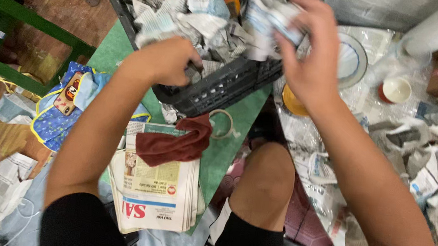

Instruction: The person sits cross-legged and repeatedly wraps small items with newspaper sheets. They fold the paper around each item, then place the wrapped bundle into a black plastic crate. The process is repeated for several items throughout the clip.

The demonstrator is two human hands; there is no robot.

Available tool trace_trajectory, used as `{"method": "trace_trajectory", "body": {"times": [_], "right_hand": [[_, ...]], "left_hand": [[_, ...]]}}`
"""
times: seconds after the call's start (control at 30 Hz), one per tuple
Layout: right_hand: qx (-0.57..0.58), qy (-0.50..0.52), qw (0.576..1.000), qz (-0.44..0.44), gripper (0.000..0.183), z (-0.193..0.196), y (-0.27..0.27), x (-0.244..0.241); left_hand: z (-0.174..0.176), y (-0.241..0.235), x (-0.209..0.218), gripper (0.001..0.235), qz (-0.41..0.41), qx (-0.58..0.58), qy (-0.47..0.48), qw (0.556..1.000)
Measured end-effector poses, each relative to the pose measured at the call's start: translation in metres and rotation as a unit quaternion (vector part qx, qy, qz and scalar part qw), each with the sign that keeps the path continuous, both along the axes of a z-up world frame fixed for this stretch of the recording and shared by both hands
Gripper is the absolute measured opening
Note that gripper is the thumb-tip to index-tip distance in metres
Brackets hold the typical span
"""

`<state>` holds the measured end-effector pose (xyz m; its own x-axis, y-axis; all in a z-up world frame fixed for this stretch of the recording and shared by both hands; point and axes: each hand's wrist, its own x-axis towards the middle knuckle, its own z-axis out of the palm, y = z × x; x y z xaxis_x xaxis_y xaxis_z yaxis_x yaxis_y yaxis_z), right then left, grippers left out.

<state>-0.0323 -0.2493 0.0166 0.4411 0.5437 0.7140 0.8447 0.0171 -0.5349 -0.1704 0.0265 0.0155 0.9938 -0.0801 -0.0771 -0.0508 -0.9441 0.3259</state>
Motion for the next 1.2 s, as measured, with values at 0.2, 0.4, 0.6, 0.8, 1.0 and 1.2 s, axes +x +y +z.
{"method": "trace_trajectory", "body": {"times": [0.2,0.4,0.6,0.8,1.0,1.2], "right_hand": [[-0.148,-0.060,0.987,0.030,0.036,-0.009,0.053,-0.007],[-0.107,0.016,0.994,0.032,0.034,-0.015,0.014,-0.054],[-0.086,0.080,0.992,0.046,0.033,-0.013,-0.049,-0.108],[-0.024,0.386,0.908,0.160,0.046,-0.042,-0.140,-0.160],[-0.006,0.477,0.878,-0.025,0.007,-0.112,-0.283,-0.190],[0.118,0.546,0.826,-0.074,0.007,-0.188,-0.404,-0.238]], "left_hand": [[-0.054,0.011,0.014,0.038,0.098,0.143,0.063,0.983],[-0.012,0.006,-0.021,0.016,0.111,0.006,0.030,0.993],[0.055,-0.035,-0.081,0.022,0.102,-0.171,-0.156,0.967],[0.000,-0.198,-0.090,0.020,-0.086,-0.316,-0.238,0.914],[-0.062,-0.348,-0.082,0.044,-0.182,-0.365,-0.080,0.910],[-0.130,-0.427,-0.058,0.029,-0.325,-0.524,0.161,0.771]]}}
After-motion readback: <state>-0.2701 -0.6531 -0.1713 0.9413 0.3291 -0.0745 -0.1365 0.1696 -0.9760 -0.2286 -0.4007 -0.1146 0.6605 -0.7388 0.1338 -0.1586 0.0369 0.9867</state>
